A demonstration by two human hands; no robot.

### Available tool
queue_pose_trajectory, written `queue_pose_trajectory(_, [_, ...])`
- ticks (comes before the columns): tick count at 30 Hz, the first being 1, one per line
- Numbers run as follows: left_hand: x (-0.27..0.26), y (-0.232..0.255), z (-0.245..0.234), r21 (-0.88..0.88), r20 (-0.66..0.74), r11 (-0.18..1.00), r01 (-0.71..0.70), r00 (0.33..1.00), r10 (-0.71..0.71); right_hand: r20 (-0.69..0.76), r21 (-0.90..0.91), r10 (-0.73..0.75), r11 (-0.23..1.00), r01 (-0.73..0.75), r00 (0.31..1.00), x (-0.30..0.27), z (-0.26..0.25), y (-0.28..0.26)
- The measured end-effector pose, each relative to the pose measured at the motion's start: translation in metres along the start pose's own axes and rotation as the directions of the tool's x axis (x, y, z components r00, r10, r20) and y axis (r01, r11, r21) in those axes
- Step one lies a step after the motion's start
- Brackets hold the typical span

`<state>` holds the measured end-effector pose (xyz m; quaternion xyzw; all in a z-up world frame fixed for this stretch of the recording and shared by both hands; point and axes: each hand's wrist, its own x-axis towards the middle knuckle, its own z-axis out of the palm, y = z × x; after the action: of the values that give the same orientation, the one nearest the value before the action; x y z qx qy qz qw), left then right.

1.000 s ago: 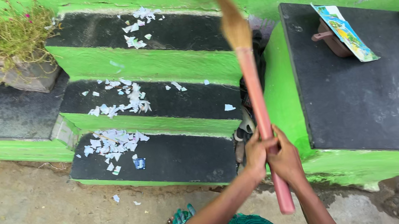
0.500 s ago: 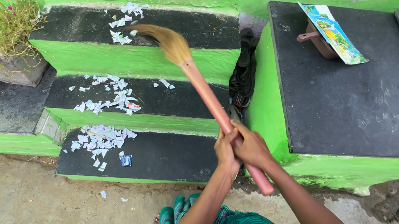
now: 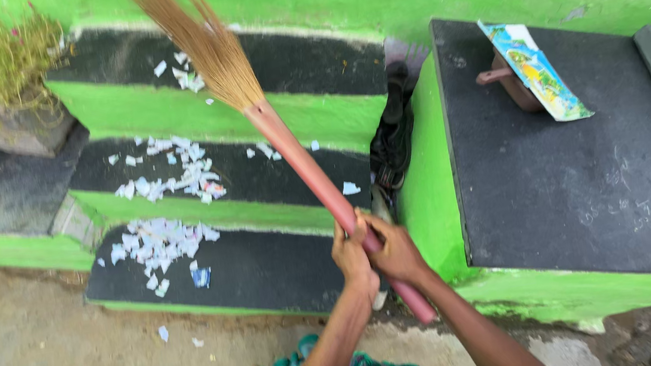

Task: The person sweeps paper scraps from painted steps and a concrete ground using a long-handled broom.

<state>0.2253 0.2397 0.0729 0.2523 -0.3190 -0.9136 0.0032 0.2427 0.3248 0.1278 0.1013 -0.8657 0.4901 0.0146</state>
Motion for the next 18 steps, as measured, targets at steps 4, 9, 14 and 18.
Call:
queue_pose_trajectory(4, [0.0, 0.017, 0.005, -0.041, -0.004, 0.999, -0.02, 1.0, 0.02, 0.056, 0.099, 0.11, 0.988, -0.115, 0.992, 0.019, 0.007, -0.011])
queue_pose_trajectory(9, [0.008, 0.037, 0.003, -0.179, 0.011, 0.984, 0.019, 1.0, -0.018, 0.067, 0.111, 0.117, 0.986, -0.124, 0.991, 0.031, 0.019, -0.015])
queue_pose_trajectory(14, [0.031, 0.049, -0.007, -0.035, -0.019, 0.996, -0.082, 0.997, 0.081, 0.089, 0.231, 0.06, 0.97, -0.08, 0.994, 0.054, 0.041, -0.011])
queue_pose_trajectory(18, [0.066, 0.066, -0.001, 0.0, 0.043, 0.998, -0.068, 0.997, 0.068, 0.155, 0.061, 0.07, 0.995, -0.08, 0.985, 0.091, 0.037, -0.009])
